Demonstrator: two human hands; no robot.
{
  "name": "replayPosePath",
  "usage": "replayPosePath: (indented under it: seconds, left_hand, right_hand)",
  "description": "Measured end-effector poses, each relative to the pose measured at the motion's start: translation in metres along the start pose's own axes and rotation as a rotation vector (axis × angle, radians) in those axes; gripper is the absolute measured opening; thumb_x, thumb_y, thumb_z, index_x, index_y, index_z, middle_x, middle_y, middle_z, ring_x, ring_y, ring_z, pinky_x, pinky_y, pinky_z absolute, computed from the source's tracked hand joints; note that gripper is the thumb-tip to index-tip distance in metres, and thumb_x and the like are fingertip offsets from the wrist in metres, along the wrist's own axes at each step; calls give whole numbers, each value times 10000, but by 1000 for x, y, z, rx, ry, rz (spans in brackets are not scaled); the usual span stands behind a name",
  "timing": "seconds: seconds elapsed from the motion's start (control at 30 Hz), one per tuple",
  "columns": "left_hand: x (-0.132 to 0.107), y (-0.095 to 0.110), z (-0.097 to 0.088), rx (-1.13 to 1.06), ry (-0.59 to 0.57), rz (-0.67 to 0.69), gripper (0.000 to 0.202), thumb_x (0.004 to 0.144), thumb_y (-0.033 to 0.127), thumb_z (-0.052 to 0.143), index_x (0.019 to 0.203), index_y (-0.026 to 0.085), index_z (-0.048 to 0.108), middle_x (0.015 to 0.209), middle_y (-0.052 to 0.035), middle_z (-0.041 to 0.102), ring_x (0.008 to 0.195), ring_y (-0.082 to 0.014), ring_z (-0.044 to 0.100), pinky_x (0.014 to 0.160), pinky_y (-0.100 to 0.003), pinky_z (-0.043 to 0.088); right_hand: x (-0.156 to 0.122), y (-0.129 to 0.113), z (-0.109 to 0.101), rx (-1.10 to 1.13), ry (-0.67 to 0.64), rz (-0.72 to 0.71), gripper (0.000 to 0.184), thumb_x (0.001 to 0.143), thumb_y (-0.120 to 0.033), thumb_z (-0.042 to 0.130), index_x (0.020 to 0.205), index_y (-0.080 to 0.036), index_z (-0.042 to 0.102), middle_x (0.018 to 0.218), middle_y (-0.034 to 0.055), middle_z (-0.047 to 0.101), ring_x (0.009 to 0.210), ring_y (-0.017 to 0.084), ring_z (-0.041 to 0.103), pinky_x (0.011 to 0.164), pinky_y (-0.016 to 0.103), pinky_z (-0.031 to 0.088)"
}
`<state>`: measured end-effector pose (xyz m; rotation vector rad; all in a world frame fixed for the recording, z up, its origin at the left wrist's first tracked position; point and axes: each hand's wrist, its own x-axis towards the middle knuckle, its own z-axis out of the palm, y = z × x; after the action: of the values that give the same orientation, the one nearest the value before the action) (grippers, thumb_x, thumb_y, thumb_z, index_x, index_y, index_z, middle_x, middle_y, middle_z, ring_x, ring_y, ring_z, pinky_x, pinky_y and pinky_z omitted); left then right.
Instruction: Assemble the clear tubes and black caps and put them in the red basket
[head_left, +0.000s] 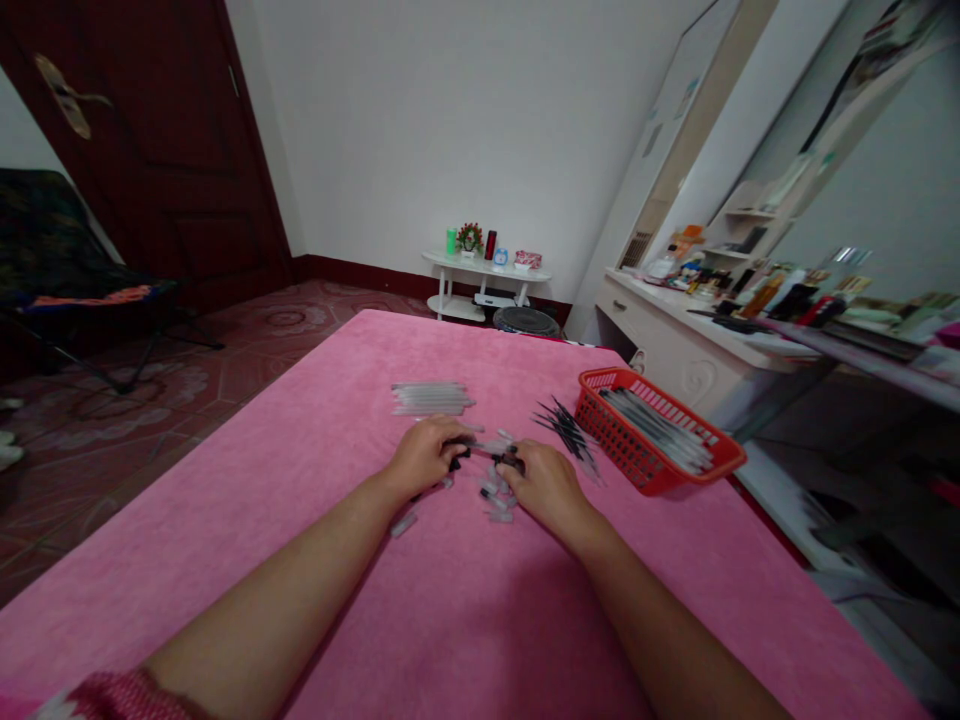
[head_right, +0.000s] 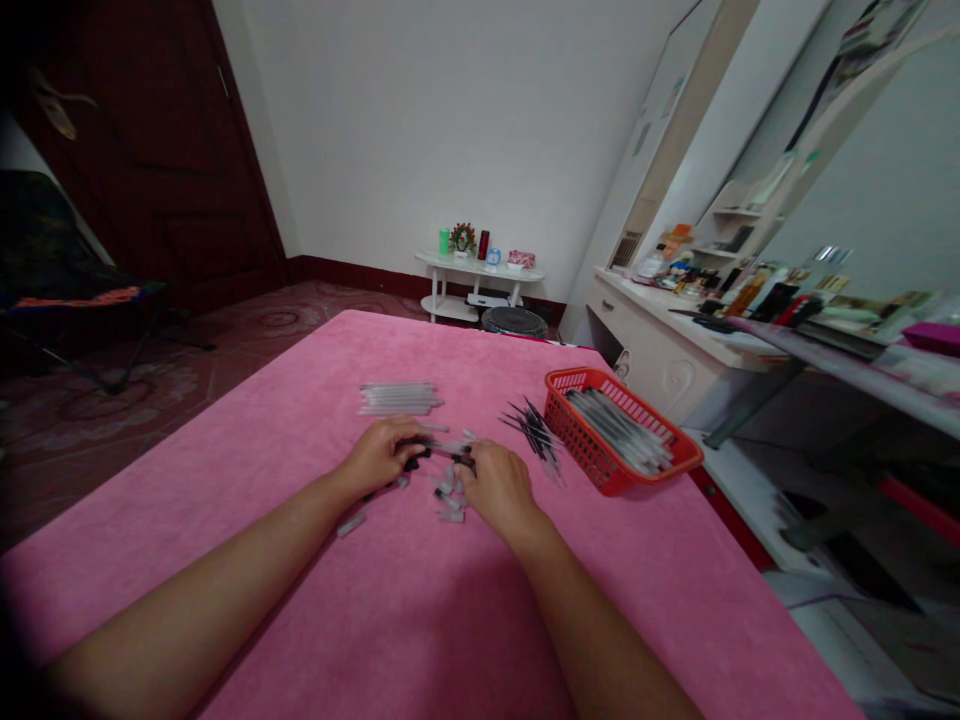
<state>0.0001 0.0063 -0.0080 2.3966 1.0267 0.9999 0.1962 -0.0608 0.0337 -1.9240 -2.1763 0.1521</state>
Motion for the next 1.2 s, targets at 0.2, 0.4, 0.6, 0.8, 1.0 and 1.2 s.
replayPosePath:
  seconds: [0.2, 0.4, 0.6, 0.8, 1.0, 1.2]
  left_hand:
    - [0, 1, -1, 3, 3, 4, 191, 759, 97, 621, 915, 173, 700, 839, -36, 683, 807, -154, 584, 749, -255, 428]
    - [0, 0, 0, 1, -4, -6, 194, 764, 113, 618, 923, 186, 703, 848, -37, 685, 819, -155, 584, 756, -259, 433]
    - [0, 0, -1, 0, -4, 3, 192, 763, 108, 618, 922, 174, 702, 851, -42, 688, 811, -155, 583, 753, -258, 431]
    - [0, 1, -2, -4, -6, 11, 200, 765, 100, 615, 928, 178, 701, 842, -40, 686, 805, -152, 582, 751, -256, 427]
    - [1, 3, -2, -5, -4, 4, 201, 760, 99, 614, 918, 183, 706, 824, -36, 683, 792, -148, 585, 737, -251, 431]
    - [0, 3, -2, 3, -8, -9, 201, 764, 99, 609, 920, 183, 702, 839, -35, 683, 802, -149, 582, 744, -254, 435]
  right_hand:
    - [0, 1, 2, 7, 15, -16, 155, 802, -306, 559, 854, -196, 655, 881, 55, 685, 826, 180, 619, 650, 241, 338]
    - [1, 3, 4, 14, 23, -34, 147, 805, -300, 557, 856, -197, 650, 885, 52, 685, 834, 181, 620, 660, 240, 341]
    - [0, 1, 2, 18, 3, -34, 167, 819, -302, 544, 890, -202, 657, 923, 56, 680, 848, 174, 612, 677, 239, 343]
    - [0, 0, 1, 9, -5, -30, 155, 819, -293, 545, 874, -200, 657, 900, 52, 678, 850, 172, 610, 684, 239, 343]
    - [0, 0, 2, 10, 3, -29, 158, 822, -292, 549, 883, -193, 655, 916, 55, 678, 853, 172, 613, 690, 238, 353]
    - [0, 0, 3, 12, 8, -26, 165, 837, -301, 539, 877, -186, 651, 906, 55, 675, 855, 174, 617, 699, 237, 361]
